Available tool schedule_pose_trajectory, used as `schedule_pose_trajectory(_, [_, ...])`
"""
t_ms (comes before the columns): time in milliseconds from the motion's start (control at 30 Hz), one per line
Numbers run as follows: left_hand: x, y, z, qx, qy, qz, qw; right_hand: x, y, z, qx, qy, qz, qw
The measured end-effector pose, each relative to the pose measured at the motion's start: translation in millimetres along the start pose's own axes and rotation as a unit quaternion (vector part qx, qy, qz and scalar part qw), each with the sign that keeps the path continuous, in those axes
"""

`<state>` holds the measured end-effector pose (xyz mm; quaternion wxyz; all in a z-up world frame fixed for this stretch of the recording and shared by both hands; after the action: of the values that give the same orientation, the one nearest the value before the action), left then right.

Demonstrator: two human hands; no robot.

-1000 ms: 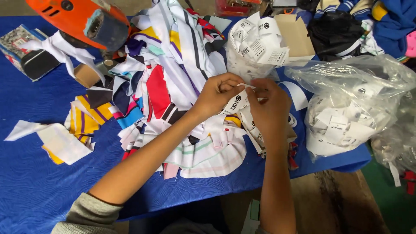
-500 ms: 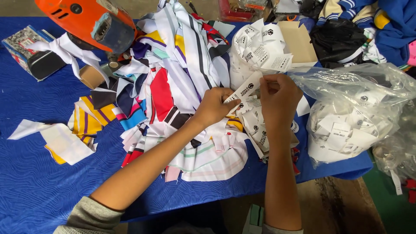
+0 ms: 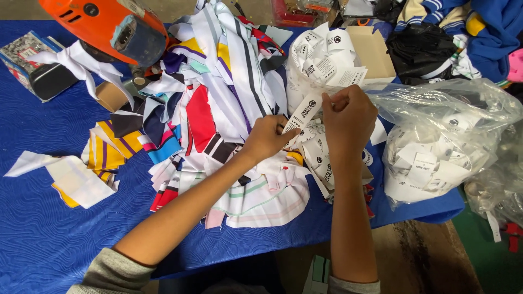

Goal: Sorting and inspecting various fabric scraps and garment labels on a workstation table.

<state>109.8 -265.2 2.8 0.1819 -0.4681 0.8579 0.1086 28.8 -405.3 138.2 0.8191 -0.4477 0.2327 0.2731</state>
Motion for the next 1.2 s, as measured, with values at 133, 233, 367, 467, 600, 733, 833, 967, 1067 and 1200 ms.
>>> schedule_pose_trajectory(133, [-1.6,3.0,-1.8,-0.013,0.006,0.004,1.000,3.1,-1.5,-1.7,-0.001,-0.001,0.009,1.000])
schedule_pose_trajectory(233, [-3.7,4.8,-2.3,-0.010,0.012,0.000,1.000,4.2,-1.5,-2.2,0.001,-0.002,0.005,1.000])
schedule_pose_trajectory(367, [-5.3,6.8,-8.6,-0.001,0.014,-0.009,1.000,2.2,16.8,-1.2,0.033,-0.002,0.062,0.998])
schedule_pose_trajectory(467, [-0.8,6.3,-3.2,-0.009,0.019,0.006,1.000,-8.4,38.3,-4.3,0.060,0.023,0.093,0.994])
schedule_pose_trajectory(600, [-1.4,-6.3,11.6,0.009,-0.042,-0.032,0.999,-33.6,53.6,15.0,0.063,0.060,0.148,0.985])
schedule_pose_trajectory(733, [-9.1,34.2,-58.5,0.091,-0.169,-0.051,0.980,-24.5,58.8,8.6,0.060,0.097,0.207,0.972])
schedule_pose_trajectory(833, [-9.2,49.1,-86.0,0.245,-0.298,-0.191,0.903,-18.2,59.9,3.7,0.107,0.052,0.246,0.962])
schedule_pose_trajectory(967, [23.0,48.8,-76.6,0.311,-0.369,-0.109,0.869,-40.3,51.3,16.8,0.059,0.016,0.175,0.983])
schedule_pose_trajectory(1067, [41.2,45.7,-59.4,0.302,-0.382,-0.062,0.871,-33.0,55.2,2.0,0.095,0.054,0.221,0.969])
schedule_pose_trajectory(1200, [48.7,49.4,-56.8,0.320,-0.317,-0.024,0.892,-4.3,69.8,-17.4,0.115,0.030,0.317,0.941])
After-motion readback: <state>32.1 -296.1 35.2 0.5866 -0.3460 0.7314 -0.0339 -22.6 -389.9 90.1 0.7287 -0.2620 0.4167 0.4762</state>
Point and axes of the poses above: each hand's wrist, its own y-axis away from the middle knuckle, its own x-axis out of the palm, z = x × y, the point moved 10 cm from there along -y, towards the middle knuckle, and after that the axes turned 4 degrees about -y, right-handed, at the moved point
